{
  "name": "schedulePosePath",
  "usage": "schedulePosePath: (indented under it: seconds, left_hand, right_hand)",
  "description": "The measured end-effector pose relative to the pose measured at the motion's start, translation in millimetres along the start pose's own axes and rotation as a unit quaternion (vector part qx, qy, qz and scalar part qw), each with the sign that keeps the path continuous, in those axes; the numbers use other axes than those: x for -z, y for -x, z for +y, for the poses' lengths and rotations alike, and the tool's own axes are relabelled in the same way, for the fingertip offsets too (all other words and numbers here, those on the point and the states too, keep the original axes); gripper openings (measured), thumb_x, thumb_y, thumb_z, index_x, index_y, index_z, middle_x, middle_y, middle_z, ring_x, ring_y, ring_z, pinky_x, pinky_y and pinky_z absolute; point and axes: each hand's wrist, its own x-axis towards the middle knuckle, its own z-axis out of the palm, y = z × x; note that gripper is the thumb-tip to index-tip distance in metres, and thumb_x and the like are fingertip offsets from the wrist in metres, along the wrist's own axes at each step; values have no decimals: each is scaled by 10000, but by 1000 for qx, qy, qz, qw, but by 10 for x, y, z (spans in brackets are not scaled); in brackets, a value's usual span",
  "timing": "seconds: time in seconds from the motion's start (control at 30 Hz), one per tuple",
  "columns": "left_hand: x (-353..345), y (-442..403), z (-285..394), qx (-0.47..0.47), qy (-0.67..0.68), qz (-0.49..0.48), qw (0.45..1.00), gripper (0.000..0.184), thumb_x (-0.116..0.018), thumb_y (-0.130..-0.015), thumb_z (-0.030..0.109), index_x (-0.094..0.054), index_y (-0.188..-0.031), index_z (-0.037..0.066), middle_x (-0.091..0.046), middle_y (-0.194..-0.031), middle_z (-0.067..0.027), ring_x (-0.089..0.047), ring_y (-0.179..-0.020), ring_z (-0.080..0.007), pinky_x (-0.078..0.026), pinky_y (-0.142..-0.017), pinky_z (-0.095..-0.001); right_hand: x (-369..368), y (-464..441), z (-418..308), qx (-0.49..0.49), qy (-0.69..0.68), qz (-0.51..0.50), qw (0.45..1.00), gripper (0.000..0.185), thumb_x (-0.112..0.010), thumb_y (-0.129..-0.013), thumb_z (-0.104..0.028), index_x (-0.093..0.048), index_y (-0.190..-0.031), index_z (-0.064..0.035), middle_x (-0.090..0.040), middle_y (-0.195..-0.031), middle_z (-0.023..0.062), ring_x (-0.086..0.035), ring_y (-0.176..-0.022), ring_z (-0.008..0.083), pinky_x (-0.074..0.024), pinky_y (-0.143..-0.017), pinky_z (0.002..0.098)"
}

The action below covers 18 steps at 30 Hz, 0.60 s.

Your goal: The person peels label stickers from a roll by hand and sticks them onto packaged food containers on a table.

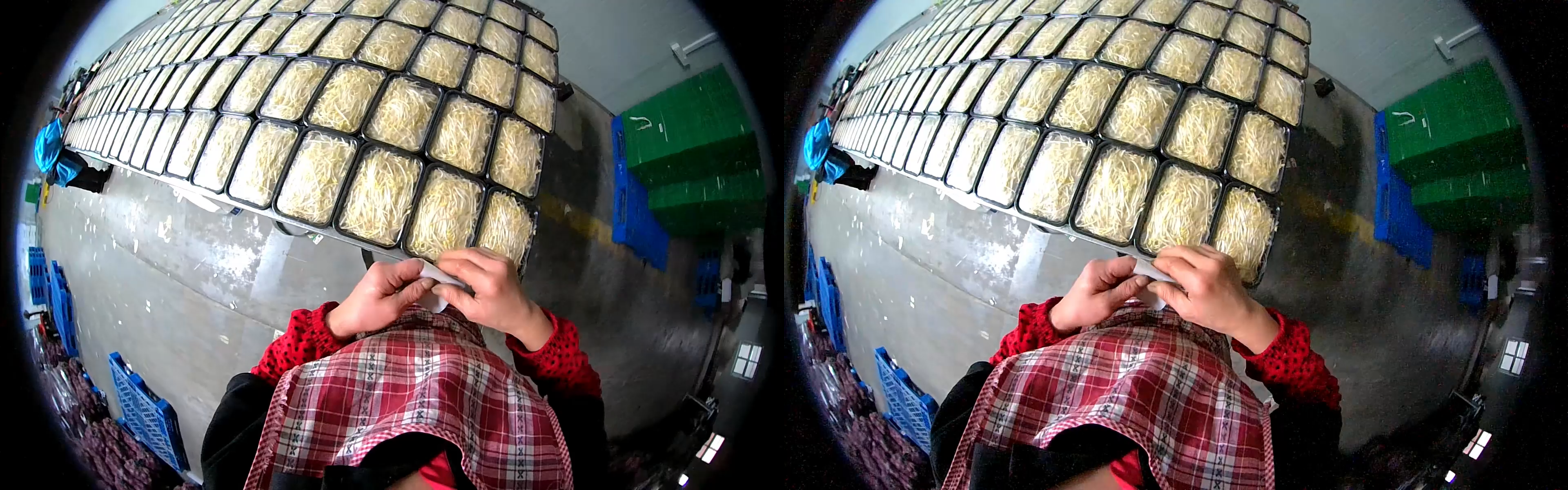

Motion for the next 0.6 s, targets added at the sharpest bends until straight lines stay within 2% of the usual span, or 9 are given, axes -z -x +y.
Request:
schedulePosePath:
  seconds: [0.03,0.13,0.2,0.27,0.37,0.43,0.53,0.57,0.6]
  left_hand:
    - [21,-7,3,-39,-85,-14,996,149,-575,-1006,84,-649,-1089,-15,-657,-786,-51,-532,-704,-60,-462,-614,-247]
    - [40,-17,63,-107,-158,-18,981,120,-575,-1003,84,-634,-1030,-17,-592,-690,-68,-501,-658,-74,-448,-578,-268]
    - [-27,-16,63,-81,-98,-4,992,113,-581,-998,84,-615,-993,-24,-572,-683,-62,-487,-649,-77,-440,-569,-282]
    - [-45,-26,100,-57,-38,12,998,120,-588,-994,84,-596,-955,-30,-552,-675,-57,-473,-640,-81,-433,-560,-296]
    - [-28,-5,146,-17,-7,16,1000,136,-592,-987,81,-563,-923,-35,-549,-687,-64,-462,-634,-87,-426,-559,-305]
    - [30,2,122,-33,-88,4,996,118,-587,-984,75,-564,-931,-28,-557,-712,-63,-488,-651,-85,-438,-572,-287]
    - [75,80,66,7,-84,-11,996,105,-563,-954,92,-567,-952,-13,-531,-715,-71,-527,-681,-125,-462,-612,-328]
    - [64,108,157,-22,-78,0,997,138,-564,-922,106,-580,-1001,-6,-547,-730,-104,-544,-696,-166,-477,-640,-356]
    - [100,106,126,-30,-164,-24,986,268,-596,-936,137,-580,-1173,13,-659,-887,-141,-643,-821,-213,-521,-741,-378]
  right_hand:
    - [-8,16,25,-39,-67,-7,997,194,-745,-803,-62,-693,-972,18,-698,-913,131,-693,-765,281,-553,-668,361]
    - [42,19,96,-105,-165,-24,980,134,-700,-851,-39,-708,-949,52,-721,-864,155,-706,-739,261,-552,-670,325]
    - [111,-9,79,-275,-216,-103,931,139,-692,-860,-50,-703,-948,57,-721,-856,158,-715,-753,261,-553,-674,319]
    - [38,29,95,-120,-184,-64,974,161,-713,-844,-72,-697,-950,49,-719,-853,165,-718,-749,264,-551,-659,327]
    - [-41,3,22,-42,-94,-8,995,140,-693,-867,-81,-690,-939,39,-693,-789,150,-685,-677,224,-528,-587,348]
    - [-74,-1,66,-61,-99,-23,993,136,-681,-865,-83,-682,-926,38,-678,-786,162,-673,-667,234,-505,-574,364]
    - [-42,-25,43,-188,-177,-83,963,143,-606,-911,-101,-653,-887,33,-663,-751,144,-619,-625,218,-455,-572,350]
    - [-120,57,141,-231,-235,-81,940,166,-588,-915,-103,-654,-888,47,-650,-731,100,-594,-646,161,-445,-585,337]
    - [-186,154,226,-282,-284,-45,915,180,-589,-907,-103,-663,-909,60,-635,-728,60,-564,-670,119,-440,-595,321]
